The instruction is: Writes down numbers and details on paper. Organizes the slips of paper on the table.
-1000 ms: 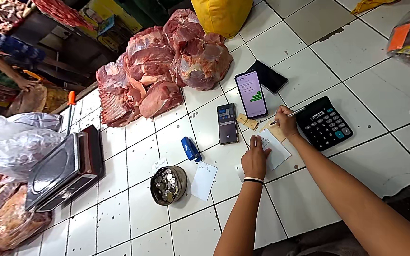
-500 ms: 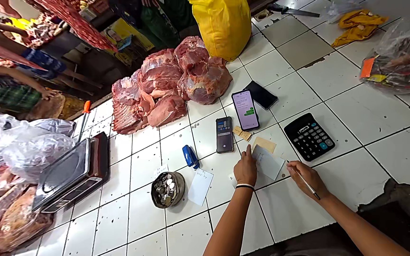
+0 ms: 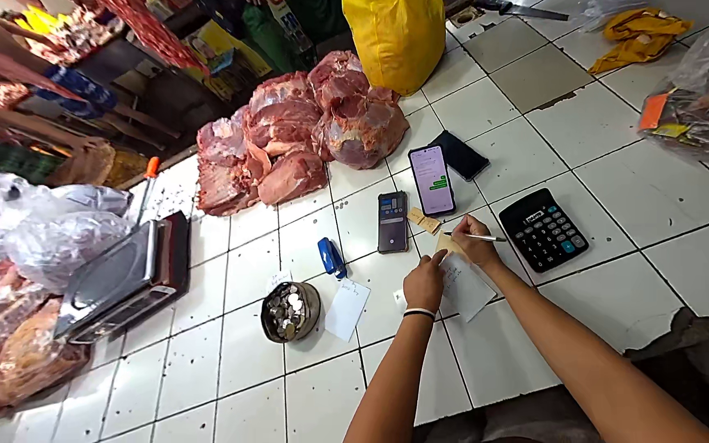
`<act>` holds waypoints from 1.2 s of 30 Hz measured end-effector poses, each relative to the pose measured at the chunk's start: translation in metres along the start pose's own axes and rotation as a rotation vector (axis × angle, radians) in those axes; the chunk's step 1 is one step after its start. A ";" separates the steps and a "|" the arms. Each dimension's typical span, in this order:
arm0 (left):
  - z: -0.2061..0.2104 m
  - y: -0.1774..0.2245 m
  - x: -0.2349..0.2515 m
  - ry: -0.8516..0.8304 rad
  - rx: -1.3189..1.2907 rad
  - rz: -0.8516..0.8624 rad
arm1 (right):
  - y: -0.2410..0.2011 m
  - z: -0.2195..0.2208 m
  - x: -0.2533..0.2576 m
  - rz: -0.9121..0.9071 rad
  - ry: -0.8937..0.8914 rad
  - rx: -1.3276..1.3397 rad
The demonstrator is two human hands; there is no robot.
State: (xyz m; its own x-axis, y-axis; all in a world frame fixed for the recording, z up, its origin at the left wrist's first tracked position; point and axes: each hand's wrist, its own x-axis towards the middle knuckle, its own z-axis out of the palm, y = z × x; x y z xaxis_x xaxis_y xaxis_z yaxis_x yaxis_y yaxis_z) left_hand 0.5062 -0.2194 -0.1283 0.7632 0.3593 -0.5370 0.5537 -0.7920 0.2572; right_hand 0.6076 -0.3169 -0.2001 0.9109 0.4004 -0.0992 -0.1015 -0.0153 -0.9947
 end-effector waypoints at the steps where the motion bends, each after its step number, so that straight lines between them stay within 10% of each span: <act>1: 0.002 0.000 0.002 -0.016 0.014 0.005 | 0.008 0.002 0.000 -0.021 0.029 -0.005; 22: 0.003 -0.003 0.009 -0.096 0.053 -0.016 | 0.027 0.003 -0.006 -0.229 0.022 -0.436; 30: 0.005 -0.006 0.010 -0.070 0.033 -0.015 | 0.017 -0.017 -0.015 -0.070 -0.049 -0.081; 36: 0.000 -0.025 0.009 -0.073 -0.196 -0.048 | 0.013 -0.071 -0.069 -0.289 -0.175 -0.726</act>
State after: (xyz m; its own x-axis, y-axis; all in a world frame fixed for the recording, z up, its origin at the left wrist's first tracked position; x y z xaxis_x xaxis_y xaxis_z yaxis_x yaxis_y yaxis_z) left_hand 0.4995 -0.1962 -0.1398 0.7124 0.3520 -0.6072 0.6484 -0.6611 0.3775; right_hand 0.5715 -0.4103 -0.2083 0.7795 0.6164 0.1110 0.4693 -0.4575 -0.7552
